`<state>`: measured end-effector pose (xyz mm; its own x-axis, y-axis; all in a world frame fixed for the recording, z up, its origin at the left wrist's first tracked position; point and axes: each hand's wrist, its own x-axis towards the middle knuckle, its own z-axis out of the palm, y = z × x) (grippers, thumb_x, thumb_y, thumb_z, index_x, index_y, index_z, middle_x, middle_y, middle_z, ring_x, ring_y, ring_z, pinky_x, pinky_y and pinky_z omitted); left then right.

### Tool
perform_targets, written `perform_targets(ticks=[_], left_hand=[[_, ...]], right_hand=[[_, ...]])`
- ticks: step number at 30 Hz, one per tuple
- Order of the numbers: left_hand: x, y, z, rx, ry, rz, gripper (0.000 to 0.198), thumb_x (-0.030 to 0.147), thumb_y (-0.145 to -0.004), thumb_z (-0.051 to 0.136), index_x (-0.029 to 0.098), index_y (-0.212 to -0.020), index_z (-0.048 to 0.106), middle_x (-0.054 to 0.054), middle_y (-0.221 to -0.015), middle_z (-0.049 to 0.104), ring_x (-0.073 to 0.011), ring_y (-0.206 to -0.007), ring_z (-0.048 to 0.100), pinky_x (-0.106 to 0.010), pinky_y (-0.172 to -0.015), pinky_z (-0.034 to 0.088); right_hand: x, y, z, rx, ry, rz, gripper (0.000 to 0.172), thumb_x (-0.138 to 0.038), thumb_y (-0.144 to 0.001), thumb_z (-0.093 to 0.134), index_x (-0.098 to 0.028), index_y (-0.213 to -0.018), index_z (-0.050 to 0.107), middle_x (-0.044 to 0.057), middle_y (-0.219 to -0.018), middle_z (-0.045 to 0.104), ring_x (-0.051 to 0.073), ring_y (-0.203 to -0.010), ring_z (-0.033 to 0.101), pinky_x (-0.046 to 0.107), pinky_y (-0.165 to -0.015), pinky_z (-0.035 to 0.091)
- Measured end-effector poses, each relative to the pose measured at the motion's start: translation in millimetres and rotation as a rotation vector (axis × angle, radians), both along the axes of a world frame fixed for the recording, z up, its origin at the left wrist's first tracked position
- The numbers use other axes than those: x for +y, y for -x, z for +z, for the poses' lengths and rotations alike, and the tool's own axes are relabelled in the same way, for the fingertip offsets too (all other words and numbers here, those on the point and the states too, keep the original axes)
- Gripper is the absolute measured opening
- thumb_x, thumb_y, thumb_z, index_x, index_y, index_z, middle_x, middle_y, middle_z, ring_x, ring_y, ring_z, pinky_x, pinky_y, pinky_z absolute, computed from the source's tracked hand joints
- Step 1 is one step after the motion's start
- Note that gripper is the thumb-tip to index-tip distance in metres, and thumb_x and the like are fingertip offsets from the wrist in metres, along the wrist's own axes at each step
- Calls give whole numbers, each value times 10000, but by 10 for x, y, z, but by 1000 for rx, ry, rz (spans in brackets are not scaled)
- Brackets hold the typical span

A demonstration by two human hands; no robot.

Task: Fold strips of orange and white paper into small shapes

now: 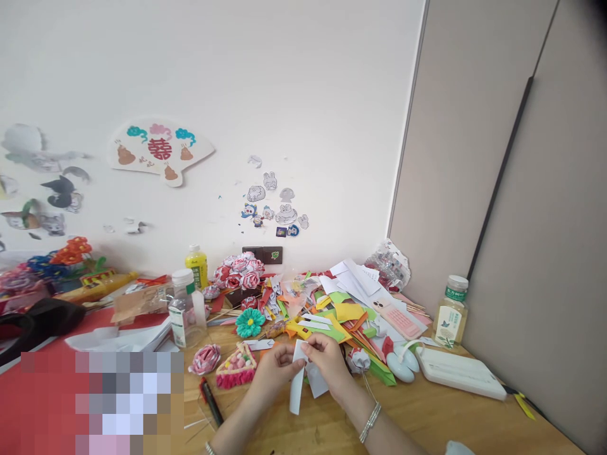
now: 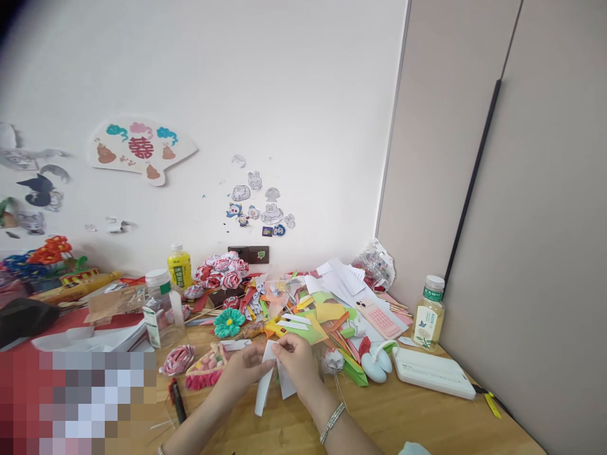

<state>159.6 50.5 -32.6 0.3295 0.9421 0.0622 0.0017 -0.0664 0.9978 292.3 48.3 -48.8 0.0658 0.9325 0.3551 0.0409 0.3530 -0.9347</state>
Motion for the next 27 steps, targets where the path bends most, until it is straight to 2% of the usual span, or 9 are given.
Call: perform_targets(ticks=[6,13,20,23,27], left_hand=[[19,21,-29,19,100,-34,369,454,-513,643,138,-681,551,17,-575,608,-147,-560,564,-251,-532,422],[46,25,-61,66,3,26,342,444,-518,644,139,-593,508,46,-488,551,-96,-472,497,-198,-460,354],[77,41,-87,109,39,-27,386,482,-480,655,143,-592,506,47,-480,563,-101,-451,503,-207,-457,368],[75,39,-70,123,17,-8,390,493,-480,651,144,-577,505,47,-459,561,-93,-433,491,-202,-448,356],[75,33,-74,121,61,-42,395,488,-456,665,148,-582,509,38,-483,579,-115,-473,532,-211,-463,376]], right_hand=[[10,-28,29,44,8,-1,174,-304,-677,554,-153,-600,517,-26,-558,460,107,-542,411,213,-519,336],[21,-14,14,20,-20,-36,183,-306,-666,561,-156,-576,509,-33,-545,448,106,-539,408,213,-519,332],[-2,-45,61,38,-48,-102,186,-312,-685,545,-158,-584,522,-31,-547,447,104,-531,391,213,-503,311],[-1,-60,90,38,-78,-106,196,-323,-677,554,-157,-575,529,-29,-547,448,105,-532,392,216,-506,314],[10,-73,103,38,-96,-131,208,-337,-674,555,-161,-566,526,-28,-550,447,110,-539,398,221,-515,321]])
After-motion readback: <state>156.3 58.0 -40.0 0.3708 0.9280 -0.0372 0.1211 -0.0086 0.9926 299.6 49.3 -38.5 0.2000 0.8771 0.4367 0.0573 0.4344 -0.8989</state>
